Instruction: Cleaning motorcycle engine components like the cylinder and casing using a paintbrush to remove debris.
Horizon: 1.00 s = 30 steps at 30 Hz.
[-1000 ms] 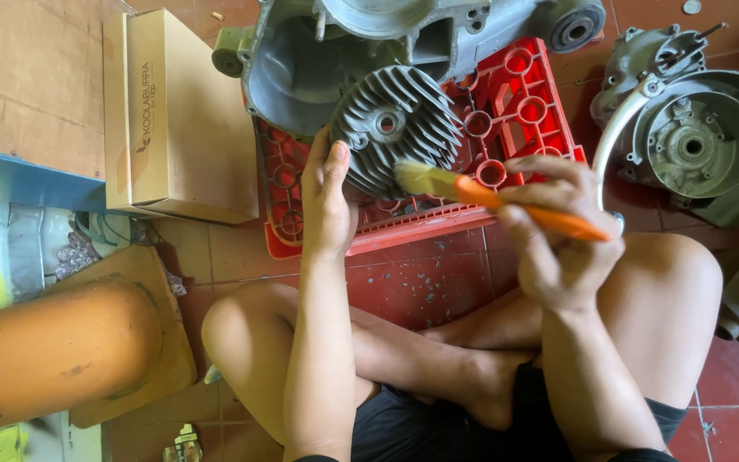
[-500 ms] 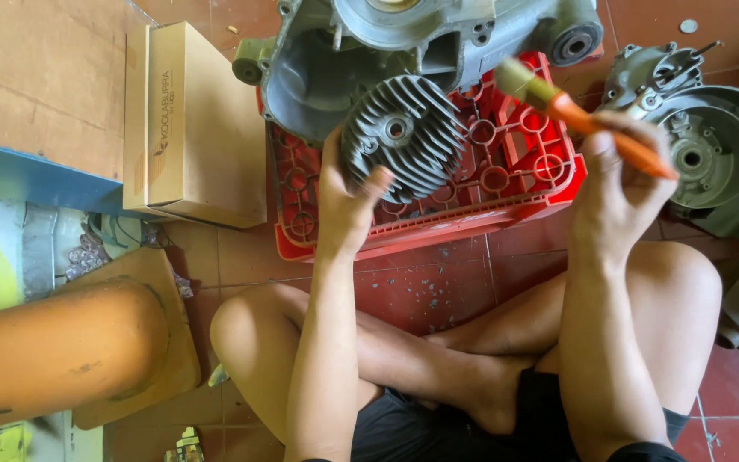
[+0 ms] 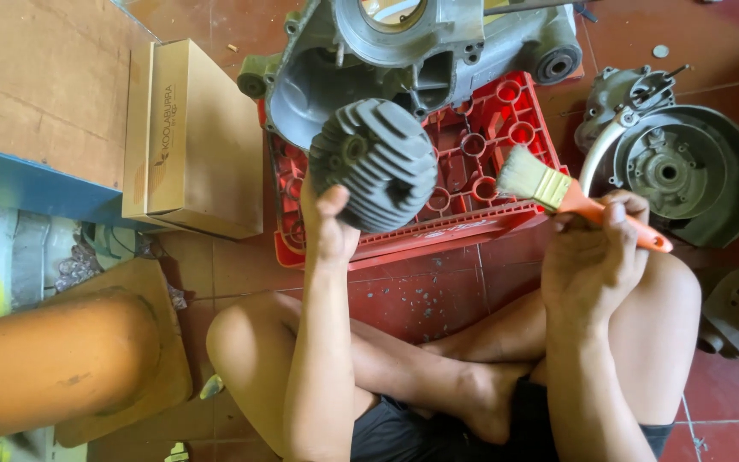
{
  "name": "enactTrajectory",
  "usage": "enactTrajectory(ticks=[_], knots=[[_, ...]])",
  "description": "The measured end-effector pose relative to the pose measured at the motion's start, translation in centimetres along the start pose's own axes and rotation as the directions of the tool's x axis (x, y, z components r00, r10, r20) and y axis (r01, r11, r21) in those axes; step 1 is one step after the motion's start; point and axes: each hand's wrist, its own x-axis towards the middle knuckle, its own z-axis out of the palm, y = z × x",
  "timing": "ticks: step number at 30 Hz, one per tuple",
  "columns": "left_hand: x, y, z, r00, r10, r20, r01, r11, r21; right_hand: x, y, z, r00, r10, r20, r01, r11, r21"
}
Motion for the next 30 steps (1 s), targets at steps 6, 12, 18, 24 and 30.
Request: enactTrajectory(ticks=[6, 12, 18, 24, 30], knots=[[-1.6, -1.8, -5.3, 0.981, -0.182, -0.06, 0.124, 0.842, -0.525, -2.7, 1.0, 1.7, 0.986, -0.025, 0.167, 0.045, 0.992, -0.12], [-1.9, -1.9, -5.8, 0.987, -0.146, -0.068, 0.111, 0.922, -0.37, -4.6, 0.4, 6.6, 0.896, -0.285, 0.341, 0.434, 0.726, -0.534], [-1.8, -1.6, -5.5, 0.986, -0.148, -0.081, 0.102, 0.906, -0.412, -6.7, -0.2, 6.2, 0.764, -0.174, 0.621, 0.595, 0.563, -0.574], [-1.7, -1.0, -5.3, 0.982, -0.172, -0.076, 0.106, 0.84, -0.532, -6.3, -0.6, 7.0, 0.751, -0.295, 0.591, 0.649, 0.493, -0.579], [-1.4, 0.2, -3.8, 0.994, -0.097, -0.052, 0.057, 0.857, -0.512, -9.9, 0.9, 8.9, 0.678, -0.186, 0.711, 0.72, 0.364, -0.591]])
